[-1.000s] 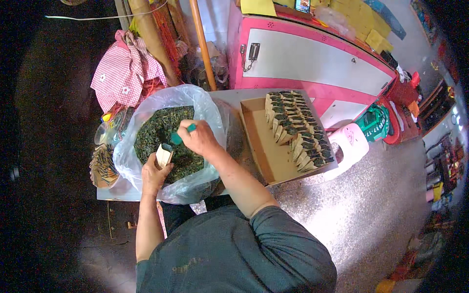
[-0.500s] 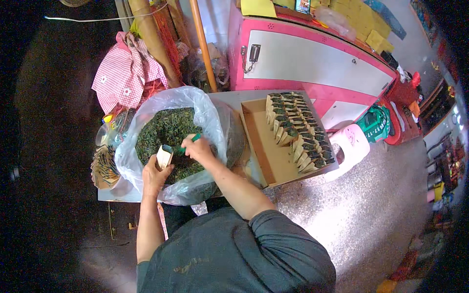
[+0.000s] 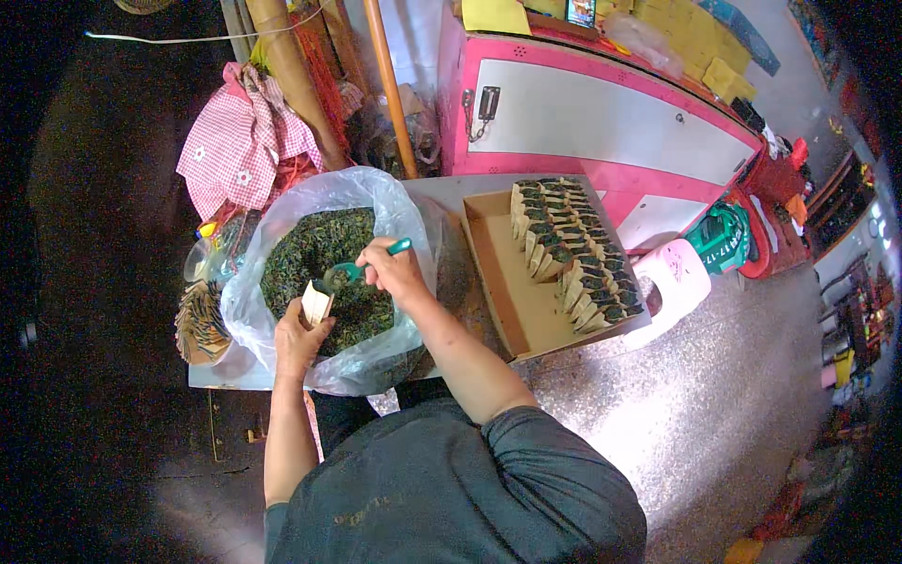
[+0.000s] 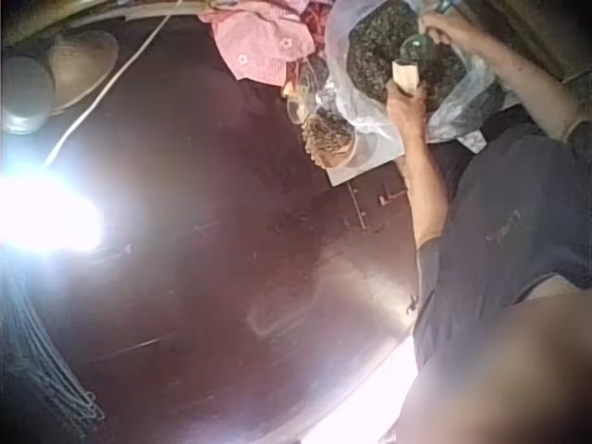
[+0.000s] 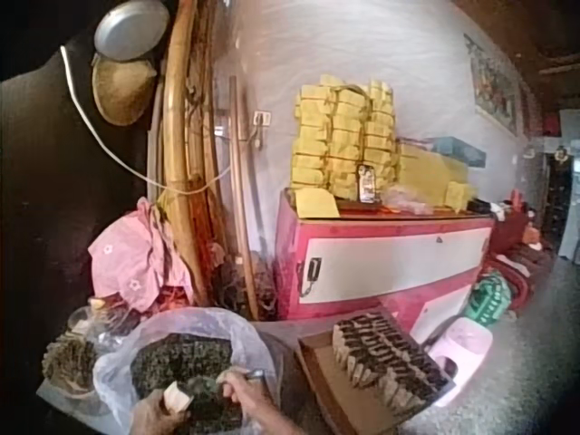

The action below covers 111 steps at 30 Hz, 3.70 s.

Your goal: Filling pre-rolled paper cones with a green herbal substance using a small scoop.

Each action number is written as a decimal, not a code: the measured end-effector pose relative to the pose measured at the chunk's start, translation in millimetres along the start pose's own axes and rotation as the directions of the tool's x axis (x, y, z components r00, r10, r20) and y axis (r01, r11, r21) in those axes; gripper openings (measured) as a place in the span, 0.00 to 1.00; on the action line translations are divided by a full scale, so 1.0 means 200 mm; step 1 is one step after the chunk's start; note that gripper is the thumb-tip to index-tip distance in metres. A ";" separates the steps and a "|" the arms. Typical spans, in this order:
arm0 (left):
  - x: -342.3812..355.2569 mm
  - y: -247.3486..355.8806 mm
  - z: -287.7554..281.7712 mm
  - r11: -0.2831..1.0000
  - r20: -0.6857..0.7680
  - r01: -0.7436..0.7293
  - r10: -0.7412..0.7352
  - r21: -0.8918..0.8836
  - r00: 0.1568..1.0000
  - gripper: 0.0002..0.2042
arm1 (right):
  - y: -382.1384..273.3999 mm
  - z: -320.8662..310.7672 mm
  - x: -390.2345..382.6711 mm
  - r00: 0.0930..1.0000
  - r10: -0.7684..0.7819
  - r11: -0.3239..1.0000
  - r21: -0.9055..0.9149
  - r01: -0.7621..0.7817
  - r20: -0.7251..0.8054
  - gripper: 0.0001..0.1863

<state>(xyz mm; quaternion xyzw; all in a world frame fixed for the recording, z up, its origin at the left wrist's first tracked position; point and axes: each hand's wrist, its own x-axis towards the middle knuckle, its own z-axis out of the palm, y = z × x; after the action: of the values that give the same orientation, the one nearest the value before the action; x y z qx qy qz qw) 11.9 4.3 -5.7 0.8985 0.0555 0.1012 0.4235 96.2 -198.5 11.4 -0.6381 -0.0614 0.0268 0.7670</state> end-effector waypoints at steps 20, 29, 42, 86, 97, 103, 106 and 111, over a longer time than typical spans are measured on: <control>-0.02 0.04 -0.03 0.999 -0.004 -0.028 0.028 -0.024 1.000 0.22 | -0.13 0.25 -0.08 0.775 -0.535 0.572 -0.531 0.625 0.336 0.10; -0.02 0.03 -0.02 0.999 -0.008 -0.034 0.034 -0.010 0.999 0.22 | -0.13 0.20 -0.10 0.796 -0.515 0.655 -0.453 0.605 0.319 0.08; 0.01 0.04 -0.01 0.976 -0.123 -0.079 0.055 -0.205 0.991 0.21 | 0.13 0.02 -0.20 0.811 -0.233 0.235 -0.778 0.583 0.537 0.11; -0.07 0.13 0.11 0.852 -0.055 -0.308 0.315 -0.423 0.948 0.24 | -0.22 0.15 -0.20 0.818 -0.484 0.679 -0.455 0.576 0.312 0.04; -0.11 0.14 0.05 0.285 0.375 0.306 0.228 -0.908 0.899 0.32 | -0.30 0.13 -0.15 0.924 -0.269 0.883 -0.313 0.349 0.270 0.14; -0.07 0.14 0.06 0.074 0.424 0.421 0.282 -0.904 0.861 0.42 | -0.28 0.12 -0.13 0.892 -0.298 0.859 -0.313 0.406 0.340 0.13; -0.08 0.13 0.05 0.077 0.424 0.419 0.266 -0.905 0.866 0.43 | -0.26 0.13 -0.13 0.889 -0.295 0.863 -0.302 0.406 0.350 0.12; -0.09 0.14 0.05 0.116 0.404 0.387 0.282 -0.915 0.870 0.42 | -0.27 0.13 -0.15 0.876 -0.315 0.862 -0.277 0.425 0.365 0.12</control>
<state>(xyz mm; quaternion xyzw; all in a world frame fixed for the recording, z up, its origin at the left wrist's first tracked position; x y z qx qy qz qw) -4.0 -24.1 7.4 0.3743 -0.1011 -0.1342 0.9120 61.4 -187.0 66.5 -0.7274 -0.3065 -0.0350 0.6130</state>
